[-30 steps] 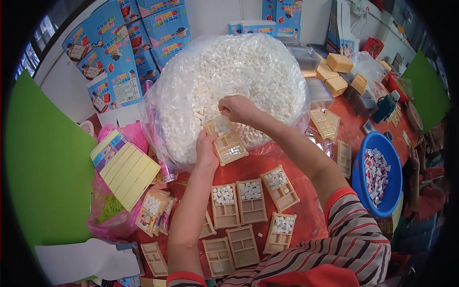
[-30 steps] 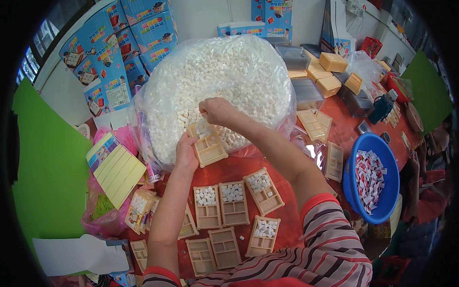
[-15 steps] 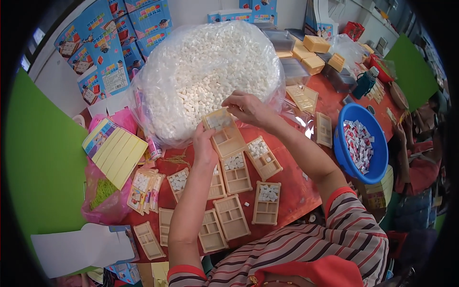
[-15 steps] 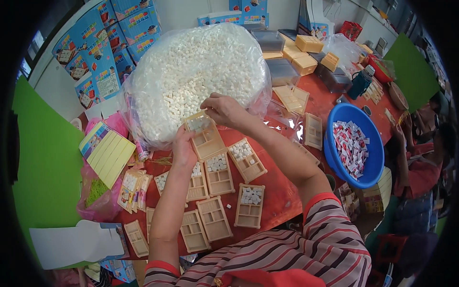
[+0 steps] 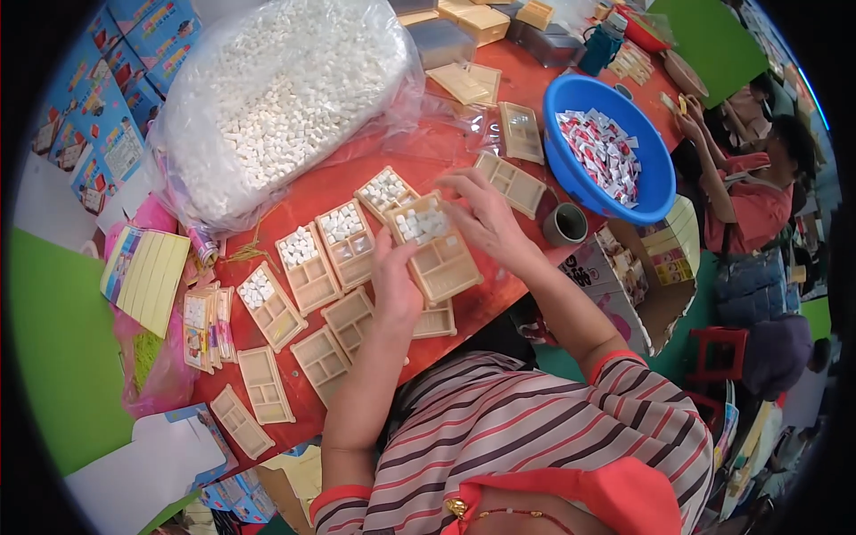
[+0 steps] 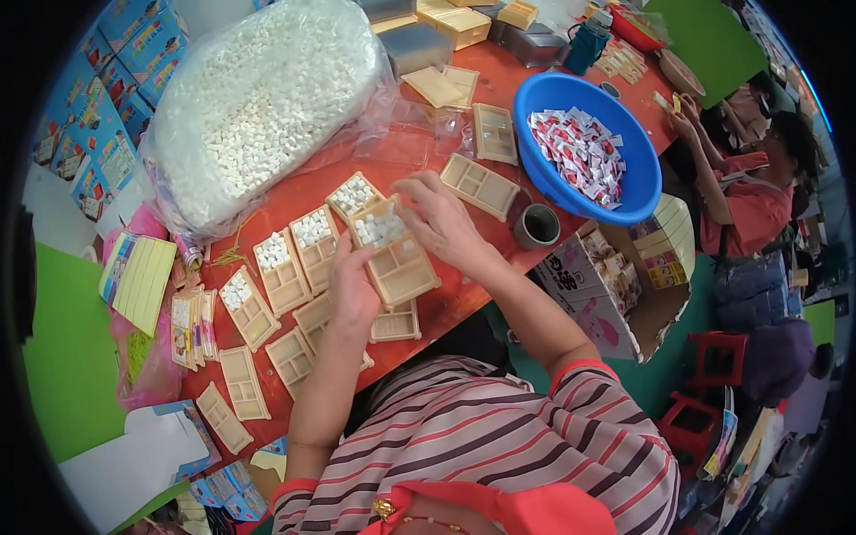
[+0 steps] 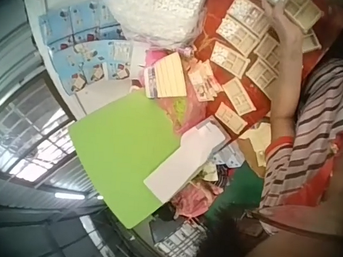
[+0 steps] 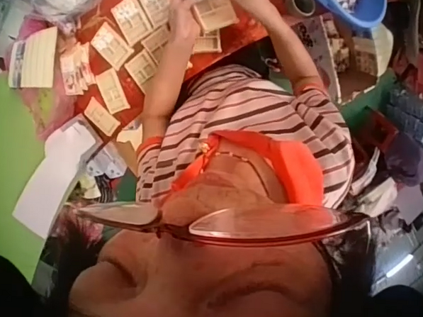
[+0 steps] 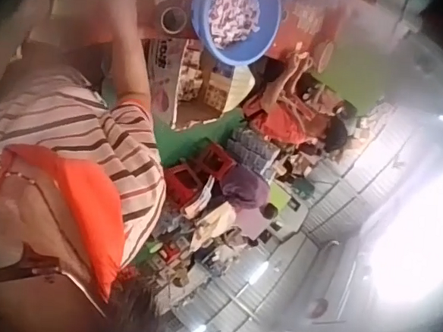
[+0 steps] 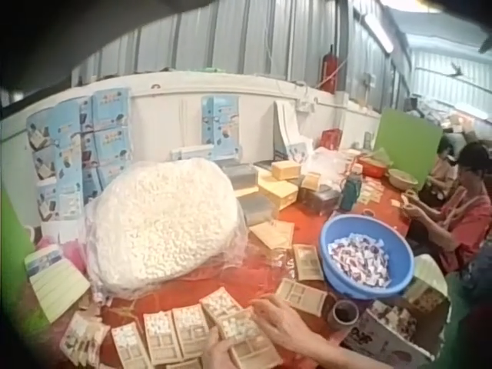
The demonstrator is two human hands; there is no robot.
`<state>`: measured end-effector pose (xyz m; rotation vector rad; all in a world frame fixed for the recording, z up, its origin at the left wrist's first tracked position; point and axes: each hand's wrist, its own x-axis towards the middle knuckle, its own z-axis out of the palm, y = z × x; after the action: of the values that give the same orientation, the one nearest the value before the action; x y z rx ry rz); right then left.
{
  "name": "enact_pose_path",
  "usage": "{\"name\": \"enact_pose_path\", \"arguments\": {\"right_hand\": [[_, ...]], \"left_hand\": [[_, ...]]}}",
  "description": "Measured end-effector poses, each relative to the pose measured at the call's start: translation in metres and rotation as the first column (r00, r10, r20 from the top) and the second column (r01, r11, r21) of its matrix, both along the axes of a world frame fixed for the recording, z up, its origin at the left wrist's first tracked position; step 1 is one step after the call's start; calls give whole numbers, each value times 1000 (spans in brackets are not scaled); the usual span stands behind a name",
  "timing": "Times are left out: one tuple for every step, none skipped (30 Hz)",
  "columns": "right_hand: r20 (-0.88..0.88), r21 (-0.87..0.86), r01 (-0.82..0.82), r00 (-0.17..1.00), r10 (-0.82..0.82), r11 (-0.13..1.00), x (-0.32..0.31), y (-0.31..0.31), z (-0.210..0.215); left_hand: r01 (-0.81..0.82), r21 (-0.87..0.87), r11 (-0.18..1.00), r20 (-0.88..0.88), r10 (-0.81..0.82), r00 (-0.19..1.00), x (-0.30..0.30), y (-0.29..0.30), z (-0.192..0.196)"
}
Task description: Packing small white cubes into partitioned plastic trays on a workbench.
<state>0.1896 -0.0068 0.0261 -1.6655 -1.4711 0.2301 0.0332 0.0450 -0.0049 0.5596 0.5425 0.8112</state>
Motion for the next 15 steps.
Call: {"name": "enact_pose_path", "arguments": {"right_hand": [[-2,0,6,1000,-6,1000,2,-13,-8],[-132,-62,16,991,-24,998,5,-25,-17],[-258,-124,15,965,-47,992,7,-35,-26],[-260,-124,20,964,-52,992,8,-44,-33],[-345,-103,27,937,-61,994,8,-51,-39],[-428,-82,35,901,-66,996,10,-56,-44],[-431,-81,38,900,-69,996,13,-61,-51],[-440,-90,46,894,-81,995,17,-64,-57],[-449,-99,53,889,-92,994,19,-67,-63],[-453,-98,53,887,-92,994,20,-67,-66],[-461,-87,67,882,-100,994,20,-66,-70],[-469,-76,81,877,-107,994,21,-65,-73],[-473,-73,79,875,-104,994,22,-64,-75],[-466,-111,79,876,-122,991,24,-63,-77],[-457,-149,79,878,-140,986,26,-62,-79]], "left_hand": [[13,-55,998,-7,-13,1000,4,-14,-1],[20,-56,998,-9,-21,1000,7,-25,-3],[51,-63,997,13,-50,999,10,-35,-6],[80,-70,994,34,-78,996,13,-45,-9],[94,-82,992,35,-91,995,17,-53,-15],[96,-82,992,33,-94,995,19,-60,-21],[119,-81,990,30,-117,993,21,-65,-24],[141,-79,987,26,-139,990,23,-69,-28],[137,-72,988,14,-136,991,24,-72,-32],[137,-71,988,9,-137,991,24,-73,-32],[140,-36,990,-19,-140,990,22,-72,-33],[143,-1,990,-47,-142,989,21,-72,-33],[141,2,990,-52,-141,989,20,-72,-30],[119,-23,993,-82,-120,989,19,-73,-26],[95,-46,994,-113,-100,989,18,-73,-22]]}}
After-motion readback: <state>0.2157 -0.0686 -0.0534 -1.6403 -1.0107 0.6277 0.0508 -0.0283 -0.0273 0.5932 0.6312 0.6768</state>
